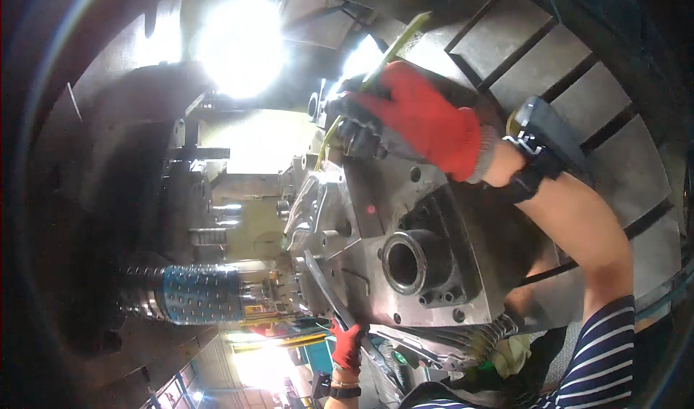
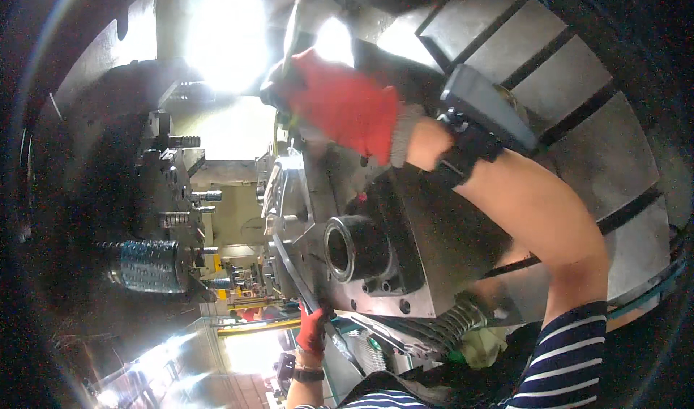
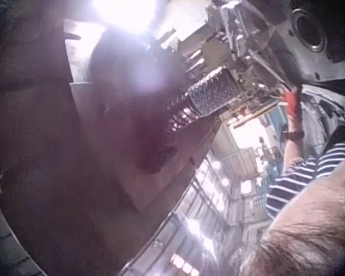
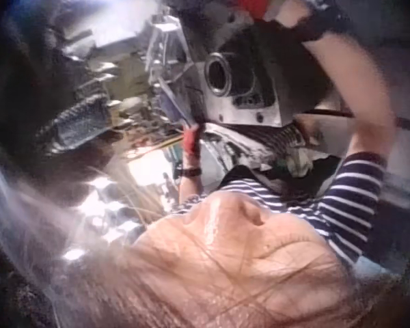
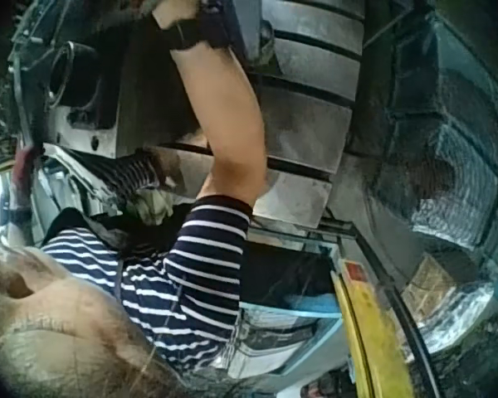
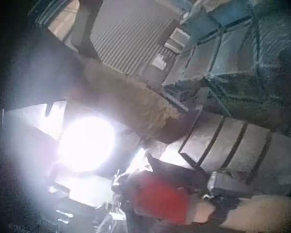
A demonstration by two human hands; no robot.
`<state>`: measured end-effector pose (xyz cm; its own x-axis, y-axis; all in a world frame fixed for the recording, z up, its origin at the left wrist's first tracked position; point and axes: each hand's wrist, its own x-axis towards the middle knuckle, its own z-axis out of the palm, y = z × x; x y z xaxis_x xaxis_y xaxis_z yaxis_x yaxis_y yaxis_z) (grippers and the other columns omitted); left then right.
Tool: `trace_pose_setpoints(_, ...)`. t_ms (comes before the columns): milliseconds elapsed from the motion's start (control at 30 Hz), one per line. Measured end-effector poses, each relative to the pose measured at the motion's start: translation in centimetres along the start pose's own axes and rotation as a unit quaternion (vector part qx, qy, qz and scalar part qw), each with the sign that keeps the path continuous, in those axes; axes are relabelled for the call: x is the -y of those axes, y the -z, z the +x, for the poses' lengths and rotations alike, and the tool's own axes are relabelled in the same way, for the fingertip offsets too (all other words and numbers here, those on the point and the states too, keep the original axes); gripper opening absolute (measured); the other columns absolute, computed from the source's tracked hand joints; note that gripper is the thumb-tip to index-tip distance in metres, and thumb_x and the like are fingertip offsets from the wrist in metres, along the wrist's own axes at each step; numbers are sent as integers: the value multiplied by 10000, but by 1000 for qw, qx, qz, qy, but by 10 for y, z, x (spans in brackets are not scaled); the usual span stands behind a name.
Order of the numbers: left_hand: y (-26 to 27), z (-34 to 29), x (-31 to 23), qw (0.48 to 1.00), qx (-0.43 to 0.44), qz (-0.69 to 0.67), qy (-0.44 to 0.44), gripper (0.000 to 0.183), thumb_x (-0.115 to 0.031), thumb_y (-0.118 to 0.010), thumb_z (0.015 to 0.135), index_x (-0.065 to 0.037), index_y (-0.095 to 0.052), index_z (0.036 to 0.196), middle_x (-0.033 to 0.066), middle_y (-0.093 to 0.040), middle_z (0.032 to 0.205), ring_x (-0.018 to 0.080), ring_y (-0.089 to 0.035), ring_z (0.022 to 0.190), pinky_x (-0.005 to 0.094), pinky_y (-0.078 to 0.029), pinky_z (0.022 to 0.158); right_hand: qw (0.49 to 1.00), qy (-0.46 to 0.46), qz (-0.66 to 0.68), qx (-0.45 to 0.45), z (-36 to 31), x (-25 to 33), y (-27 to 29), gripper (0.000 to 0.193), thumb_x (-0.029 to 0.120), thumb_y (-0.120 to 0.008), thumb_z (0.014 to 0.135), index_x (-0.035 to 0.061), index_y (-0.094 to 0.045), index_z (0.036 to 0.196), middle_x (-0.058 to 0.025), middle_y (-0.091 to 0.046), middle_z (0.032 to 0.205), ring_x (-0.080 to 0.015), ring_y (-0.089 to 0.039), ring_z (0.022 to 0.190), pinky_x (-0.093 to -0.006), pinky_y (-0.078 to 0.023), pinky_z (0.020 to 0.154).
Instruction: Operator places metal components into a stamping press, activates the cycle via two-handed safety buttons, and removes finished parts.
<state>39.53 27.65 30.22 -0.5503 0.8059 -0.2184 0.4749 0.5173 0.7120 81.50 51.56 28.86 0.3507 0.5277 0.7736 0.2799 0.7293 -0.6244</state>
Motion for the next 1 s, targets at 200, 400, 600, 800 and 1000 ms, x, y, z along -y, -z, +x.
trace_pose_setpoints(200,1,-9,-9,996,44,-68,31,812,-78,-667,771,-130,-226,1451,37,-535,981,167,-560,826,310,-493,707,996,79,20,-27,-1,-30,-46,235,141,-635,899,19,-606,1098,-122,-498,976,-267,-516,928,-366,-440,842)
trace_pose_setpoints(400,-7,-11,-14,998,40,-45,6,805,-79,-680,783,-128,-236,1453,45,-548,993,168,-576,816,300,-502,701,987,-36,153,-27,-3,-33,-46,208,120,-646,894,-8,-586,1046,-125,-490,964,-260,-512,906,-357,-447,825)
trace_pose_setpoints(600,-17,-21,-27,997,24,-67,22,791,-56,-688,779,-105,-251,1436,63,-549,1020,181,-584,843,321,-522,731,997,15,-3,-77,-3,-43,-56,198,185,-590,919,5,-575,1000,-140,-563,906,-279,-582,808,-371,-499,739)
trace_pose_setpoints(800,-25,-31,-39,999,3,-1,34,756,-141,-621,823,-93,-258,1485,54,-584,1185,174,-582,976,304,-472,853,994,52,-24,-94,-2,-43,-65,177,71,-678,847,-13,-550,935,-128,-504,890,-286,-521,840,-363,-458,767)
trace_pose_setpoints(1000,-23,-25,-36,999,20,-26,17,694,-76,-684,783,-90,-333,1382,56,-550,1037,183,-581,872,337,-519,746,990,25,107,-92,-4,-43,-60,181,161,-581,891,2,-607,975,-118,-606,916,-260,-610,822,-368,-510,736)
